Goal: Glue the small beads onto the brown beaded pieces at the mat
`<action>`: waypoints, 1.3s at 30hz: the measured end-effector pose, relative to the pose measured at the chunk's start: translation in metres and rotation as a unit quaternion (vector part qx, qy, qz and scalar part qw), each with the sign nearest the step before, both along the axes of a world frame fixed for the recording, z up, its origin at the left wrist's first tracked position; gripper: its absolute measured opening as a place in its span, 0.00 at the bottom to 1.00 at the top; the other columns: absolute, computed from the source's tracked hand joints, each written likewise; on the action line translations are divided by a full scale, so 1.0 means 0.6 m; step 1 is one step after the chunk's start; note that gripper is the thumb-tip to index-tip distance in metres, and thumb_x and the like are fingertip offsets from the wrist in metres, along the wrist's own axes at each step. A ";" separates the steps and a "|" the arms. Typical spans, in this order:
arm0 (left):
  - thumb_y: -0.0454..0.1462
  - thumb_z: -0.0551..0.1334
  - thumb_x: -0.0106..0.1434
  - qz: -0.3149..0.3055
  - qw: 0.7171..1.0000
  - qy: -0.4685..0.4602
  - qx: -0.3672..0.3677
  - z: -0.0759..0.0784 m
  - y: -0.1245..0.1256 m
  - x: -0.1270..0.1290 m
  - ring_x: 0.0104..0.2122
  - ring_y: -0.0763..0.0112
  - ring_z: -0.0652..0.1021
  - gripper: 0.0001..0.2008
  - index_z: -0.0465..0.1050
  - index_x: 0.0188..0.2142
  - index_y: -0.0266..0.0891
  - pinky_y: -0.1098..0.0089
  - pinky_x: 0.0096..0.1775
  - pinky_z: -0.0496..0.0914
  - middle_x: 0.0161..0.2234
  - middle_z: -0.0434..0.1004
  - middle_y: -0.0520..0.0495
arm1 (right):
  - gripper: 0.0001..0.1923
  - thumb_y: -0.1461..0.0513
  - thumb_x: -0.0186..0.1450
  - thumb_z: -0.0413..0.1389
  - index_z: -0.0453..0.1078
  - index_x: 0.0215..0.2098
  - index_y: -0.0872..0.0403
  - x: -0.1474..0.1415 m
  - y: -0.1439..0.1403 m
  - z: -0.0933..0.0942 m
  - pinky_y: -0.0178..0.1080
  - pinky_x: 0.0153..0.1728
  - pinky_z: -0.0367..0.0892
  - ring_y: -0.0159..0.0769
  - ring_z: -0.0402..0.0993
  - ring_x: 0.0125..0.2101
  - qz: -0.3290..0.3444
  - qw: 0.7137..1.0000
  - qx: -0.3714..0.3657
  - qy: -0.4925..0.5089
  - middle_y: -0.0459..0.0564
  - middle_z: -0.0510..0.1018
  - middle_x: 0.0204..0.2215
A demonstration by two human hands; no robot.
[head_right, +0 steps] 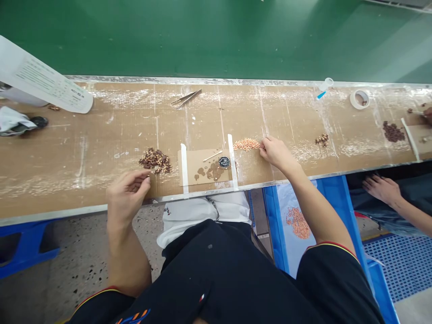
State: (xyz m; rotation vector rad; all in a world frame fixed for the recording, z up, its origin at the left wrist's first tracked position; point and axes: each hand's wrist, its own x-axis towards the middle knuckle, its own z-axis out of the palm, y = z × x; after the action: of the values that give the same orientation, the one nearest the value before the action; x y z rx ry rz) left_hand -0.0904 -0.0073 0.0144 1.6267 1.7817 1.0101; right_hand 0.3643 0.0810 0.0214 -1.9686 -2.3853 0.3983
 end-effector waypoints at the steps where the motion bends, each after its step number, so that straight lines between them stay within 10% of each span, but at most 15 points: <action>1: 0.41 0.64 0.63 0.003 1.000 -0.019 -0.005 -0.001 -0.002 0.000 0.32 0.68 0.80 0.10 0.82 0.41 0.41 0.67 0.35 0.76 0.37 0.80 0.47 | 0.08 0.66 0.63 0.56 0.64 0.28 0.49 -0.002 0.004 0.004 0.44 0.38 0.66 0.44 0.74 0.33 0.004 1.000 -0.008 -0.010 0.56 0.78 0.32; 12: 0.40 0.70 0.57 0.065 0.982 -0.177 0.032 -0.012 -0.010 0.023 0.28 0.70 0.81 0.09 0.78 0.37 0.42 0.67 0.36 0.81 0.32 0.80 0.50 | 0.02 0.64 0.63 0.55 0.68 0.31 0.50 0.008 -0.003 0.016 0.40 0.33 0.65 0.39 0.73 0.28 -0.025 0.995 -0.045 0.087 0.50 0.78 0.28; 39: 0.39 0.72 0.59 -0.019 0.960 -0.278 0.010 -0.031 -0.018 0.085 0.29 0.72 0.82 0.09 0.80 0.38 0.39 0.72 0.33 0.80 0.33 0.80 0.49 | 0.06 0.66 0.62 0.54 0.67 0.28 0.50 -0.013 0.011 0.034 0.40 0.33 0.60 0.40 0.70 0.30 0.061 0.994 -0.068 -0.067 0.52 0.78 0.28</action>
State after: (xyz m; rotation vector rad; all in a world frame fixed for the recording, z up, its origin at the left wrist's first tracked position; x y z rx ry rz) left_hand -0.0392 -0.0180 -0.0043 1.2168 1.3550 1.3120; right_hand 0.3563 0.0875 0.0418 -1.9670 -2.6383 0.4586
